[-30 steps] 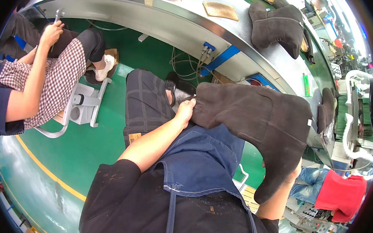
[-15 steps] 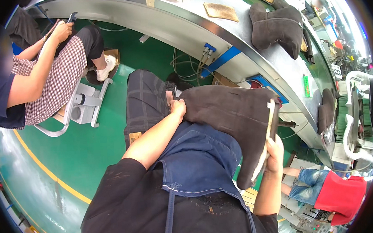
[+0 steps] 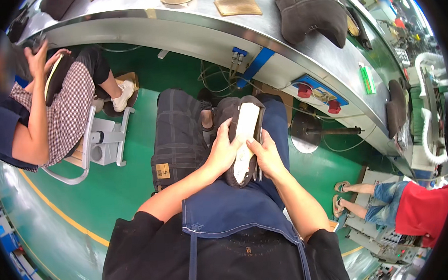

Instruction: Apply adhesive or trimming material to the sole and inner part of boots at a manufacturing station.

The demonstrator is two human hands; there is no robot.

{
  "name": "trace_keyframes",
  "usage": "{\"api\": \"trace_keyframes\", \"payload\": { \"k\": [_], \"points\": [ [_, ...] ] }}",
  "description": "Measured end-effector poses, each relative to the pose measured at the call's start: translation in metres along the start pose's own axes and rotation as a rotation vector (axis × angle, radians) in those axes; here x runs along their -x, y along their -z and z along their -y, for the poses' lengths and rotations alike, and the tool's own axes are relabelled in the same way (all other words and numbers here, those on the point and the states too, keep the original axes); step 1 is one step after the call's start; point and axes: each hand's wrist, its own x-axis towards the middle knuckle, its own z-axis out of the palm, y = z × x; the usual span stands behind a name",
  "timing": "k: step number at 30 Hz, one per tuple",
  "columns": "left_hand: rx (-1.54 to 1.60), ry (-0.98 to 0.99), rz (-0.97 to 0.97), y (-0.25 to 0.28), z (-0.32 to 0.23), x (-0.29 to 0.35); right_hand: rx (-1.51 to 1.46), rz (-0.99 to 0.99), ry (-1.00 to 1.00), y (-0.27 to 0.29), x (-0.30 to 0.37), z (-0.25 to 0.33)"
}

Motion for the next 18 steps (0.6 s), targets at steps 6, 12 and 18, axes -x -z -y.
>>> {"api": "trace_keyframes", "payload": {
  "k": [6,12,18],
  "points": [
    [-0.461,-0.066,0.02,0.011,-0.007,-0.009,0.134,-0.016,-0.004,0.001,-0.015,-0.001],
    [-0.715,-0.11,-0.004,0.021,-0.032,0.007,0.091,0.037,-0.24,0.007,0.003,0.018],
    [-0.777,-0.097,0.063,0.03,-0.045,0.013,0.477,0.167,-0.082,0.049,0.012,0.063]
  ]
}}
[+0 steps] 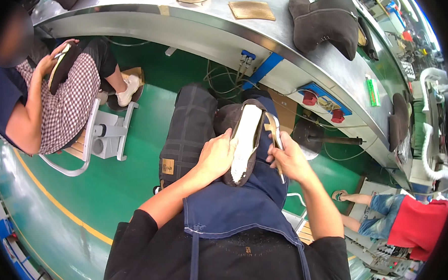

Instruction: Apply adhesive or trimming material to the sole and inner part of boots at a manufacturing station.

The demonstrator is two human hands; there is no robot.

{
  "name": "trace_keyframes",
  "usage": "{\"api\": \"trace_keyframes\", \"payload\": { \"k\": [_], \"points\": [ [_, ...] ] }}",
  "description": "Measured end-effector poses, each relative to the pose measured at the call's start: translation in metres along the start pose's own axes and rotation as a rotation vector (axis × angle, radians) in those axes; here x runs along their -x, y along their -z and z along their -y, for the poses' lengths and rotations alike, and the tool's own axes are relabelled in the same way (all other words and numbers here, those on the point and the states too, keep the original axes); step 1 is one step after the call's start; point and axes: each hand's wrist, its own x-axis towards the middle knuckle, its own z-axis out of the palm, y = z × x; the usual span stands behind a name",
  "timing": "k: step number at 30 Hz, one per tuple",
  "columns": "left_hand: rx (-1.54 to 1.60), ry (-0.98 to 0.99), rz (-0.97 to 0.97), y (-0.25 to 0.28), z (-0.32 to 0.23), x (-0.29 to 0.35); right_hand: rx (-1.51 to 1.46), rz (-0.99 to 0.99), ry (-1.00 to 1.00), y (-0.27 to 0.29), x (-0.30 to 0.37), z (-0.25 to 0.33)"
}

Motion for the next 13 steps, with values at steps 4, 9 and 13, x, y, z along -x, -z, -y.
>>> {"api": "trace_keyframes", "payload": {
  "k": [4,9,13],
  "points": [
    [0.113,-0.03,-0.007,-0.01,0.006,0.005,0.308,0.346,0.182,0.029,-0.011,0.028],
    [0.588,0.091,0.094,-0.024,0.004,0.02,0.949,0.696,0.045,0.021,-0.038,0.106],
    [0.578,0.151,0.186,-0.024,0.016,0.014,1.315,0.905,0.013,-0.006,-0.06,0.143]
  ]
}}
